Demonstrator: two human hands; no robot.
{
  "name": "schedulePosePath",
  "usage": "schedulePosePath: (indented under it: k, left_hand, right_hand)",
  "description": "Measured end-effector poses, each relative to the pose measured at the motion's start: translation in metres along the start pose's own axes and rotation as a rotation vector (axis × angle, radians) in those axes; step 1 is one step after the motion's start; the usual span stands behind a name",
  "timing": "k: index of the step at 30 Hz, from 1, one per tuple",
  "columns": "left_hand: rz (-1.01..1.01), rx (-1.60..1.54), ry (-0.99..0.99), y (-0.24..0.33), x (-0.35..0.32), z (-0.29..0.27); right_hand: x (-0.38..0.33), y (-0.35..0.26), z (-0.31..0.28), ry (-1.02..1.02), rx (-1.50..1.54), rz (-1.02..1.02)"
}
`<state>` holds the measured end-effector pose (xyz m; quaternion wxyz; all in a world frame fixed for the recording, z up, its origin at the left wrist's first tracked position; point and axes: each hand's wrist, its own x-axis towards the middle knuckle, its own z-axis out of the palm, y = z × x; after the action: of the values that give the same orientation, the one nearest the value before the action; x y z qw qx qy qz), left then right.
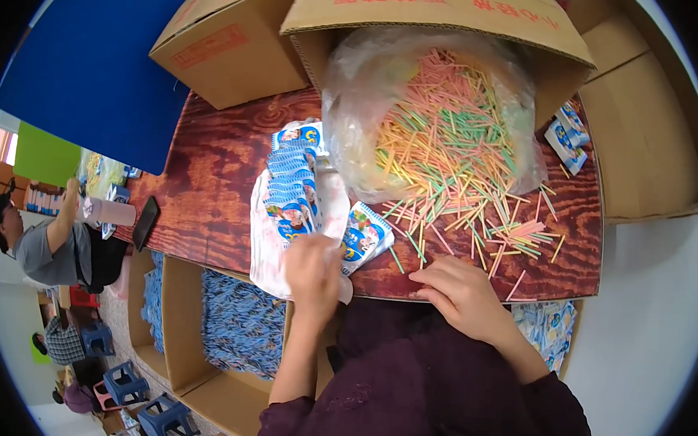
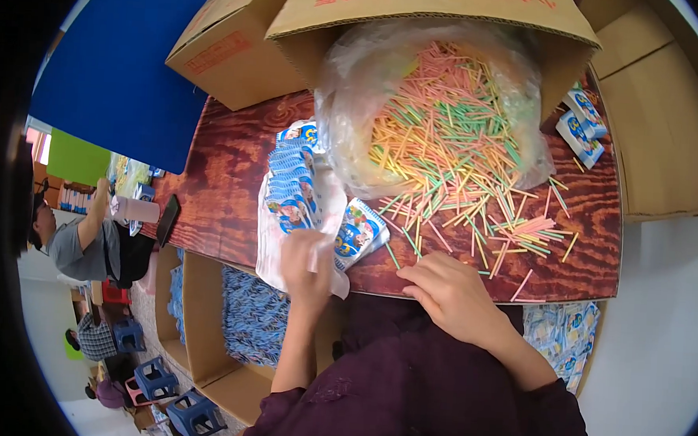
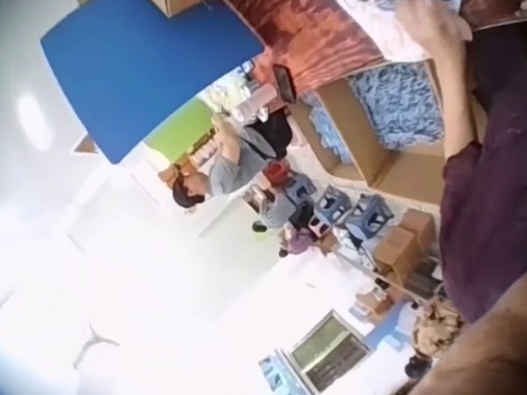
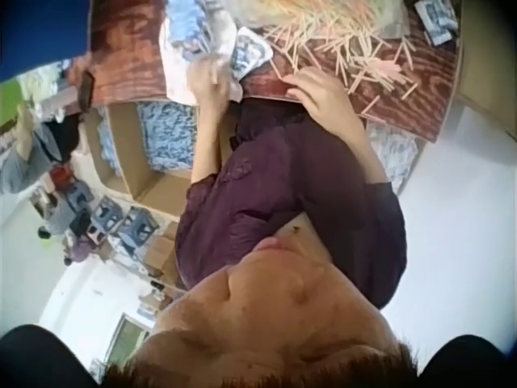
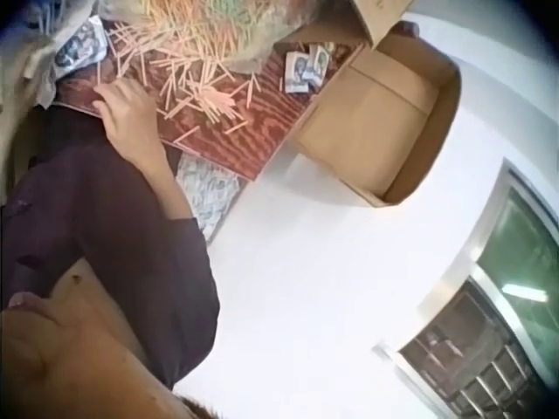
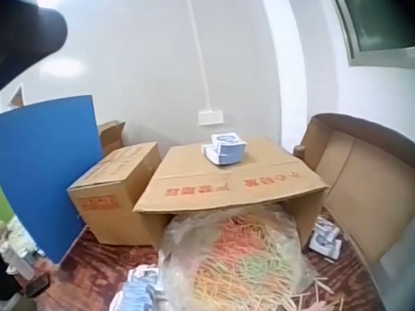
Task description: Manually packaging groups of colorful wooden sticks into individual small blue plastic bags.
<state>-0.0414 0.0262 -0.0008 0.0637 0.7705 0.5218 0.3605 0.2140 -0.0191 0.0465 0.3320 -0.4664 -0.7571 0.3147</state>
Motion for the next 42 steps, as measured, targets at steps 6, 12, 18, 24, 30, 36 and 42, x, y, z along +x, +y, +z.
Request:
schedulePosePath:
  k: [6,12,18,24,30,36,42]
  left_hand:
    - [0.043,0.073,-0.217,0.025,0.009,0.026]
    - [0.087,0.078,-0.173,0.017,-0.001,0.038]
    - [0.043,0.079,-0.130,0.022,0.005,0.038]
    - [-0.082,-0.083,-0.067,0.023,0.003,0.034]
    - [0.173,0.063,-0.041,0.051,0.008,0.011]
    - [0.192,-0.050,-0.121,0.077,0.006,0.010]
    - [-0.344,-0.548,-0.391,0.056,0.002,0.015]
  right_hand:
    - [-0.006,-0.001,0.000,0.022,0.037,-0.044]
    - [-0.017,0.006,-0.001,0.026,0.015,-0.016]
    - [-0.018,0.004,0.001,0.009,0.000,-0.035]
    - [-0.024,0.012,0.002,-0.014,-0.001,0.012]
    - [0.016,0.017,0.034,0.105,1.181,0.672]
    - [0.033,0.043,0.050,0.096,0.702,0.277]
    - [0.025,0.034,0.037,0.221,0.489,0.056]
